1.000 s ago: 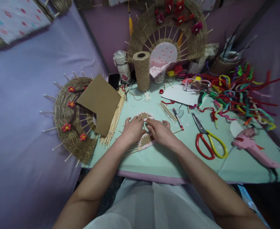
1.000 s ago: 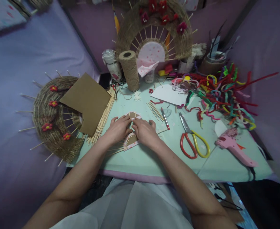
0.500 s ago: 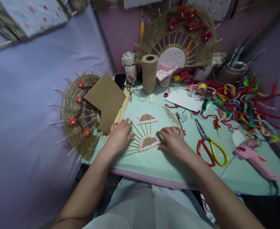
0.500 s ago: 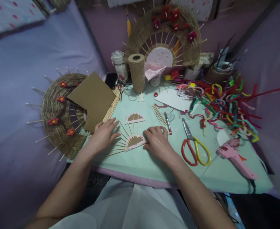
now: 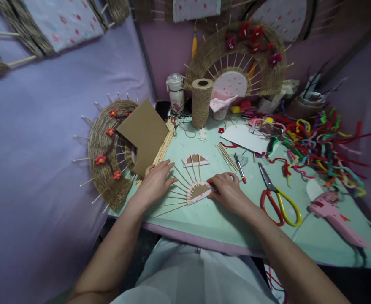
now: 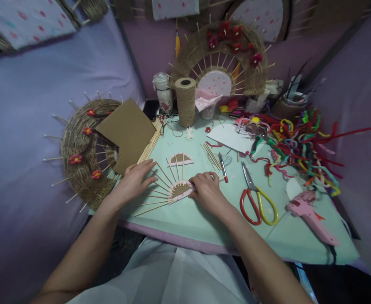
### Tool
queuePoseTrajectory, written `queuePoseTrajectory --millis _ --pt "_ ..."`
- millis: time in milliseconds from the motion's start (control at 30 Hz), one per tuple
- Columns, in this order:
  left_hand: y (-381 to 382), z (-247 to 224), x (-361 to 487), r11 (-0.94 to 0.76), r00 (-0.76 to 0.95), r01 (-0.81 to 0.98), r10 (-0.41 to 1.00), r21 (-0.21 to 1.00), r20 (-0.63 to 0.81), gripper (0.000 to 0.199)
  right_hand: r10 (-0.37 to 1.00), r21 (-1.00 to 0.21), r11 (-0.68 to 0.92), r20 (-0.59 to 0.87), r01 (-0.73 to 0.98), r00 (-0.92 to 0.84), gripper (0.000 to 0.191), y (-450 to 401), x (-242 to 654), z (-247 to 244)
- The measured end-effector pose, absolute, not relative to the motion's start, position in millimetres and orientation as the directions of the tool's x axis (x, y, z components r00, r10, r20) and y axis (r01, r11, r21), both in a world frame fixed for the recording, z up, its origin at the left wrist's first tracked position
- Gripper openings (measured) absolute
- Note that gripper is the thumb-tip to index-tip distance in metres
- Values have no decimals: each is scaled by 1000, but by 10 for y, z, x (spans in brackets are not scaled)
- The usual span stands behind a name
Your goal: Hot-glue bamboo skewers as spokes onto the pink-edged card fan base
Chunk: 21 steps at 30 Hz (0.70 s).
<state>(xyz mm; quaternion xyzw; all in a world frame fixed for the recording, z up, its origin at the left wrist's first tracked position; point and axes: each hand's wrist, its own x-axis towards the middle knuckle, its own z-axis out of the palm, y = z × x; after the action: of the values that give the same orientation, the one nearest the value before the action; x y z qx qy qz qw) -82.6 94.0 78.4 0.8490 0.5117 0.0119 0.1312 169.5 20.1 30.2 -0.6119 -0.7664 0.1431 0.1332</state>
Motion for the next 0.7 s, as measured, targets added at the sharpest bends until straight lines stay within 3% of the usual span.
queuePoseTrajectory --millis 233,700 --pt "954 770 -876 -456 493 855 862 248 -114 50 959 -446 261 20 856 -281 19 241 1761 289" --pt "865 834 -882 -437 484 862 861 258 -155 50 810 -485 505 -19 714 -585 20 802 2005 414"
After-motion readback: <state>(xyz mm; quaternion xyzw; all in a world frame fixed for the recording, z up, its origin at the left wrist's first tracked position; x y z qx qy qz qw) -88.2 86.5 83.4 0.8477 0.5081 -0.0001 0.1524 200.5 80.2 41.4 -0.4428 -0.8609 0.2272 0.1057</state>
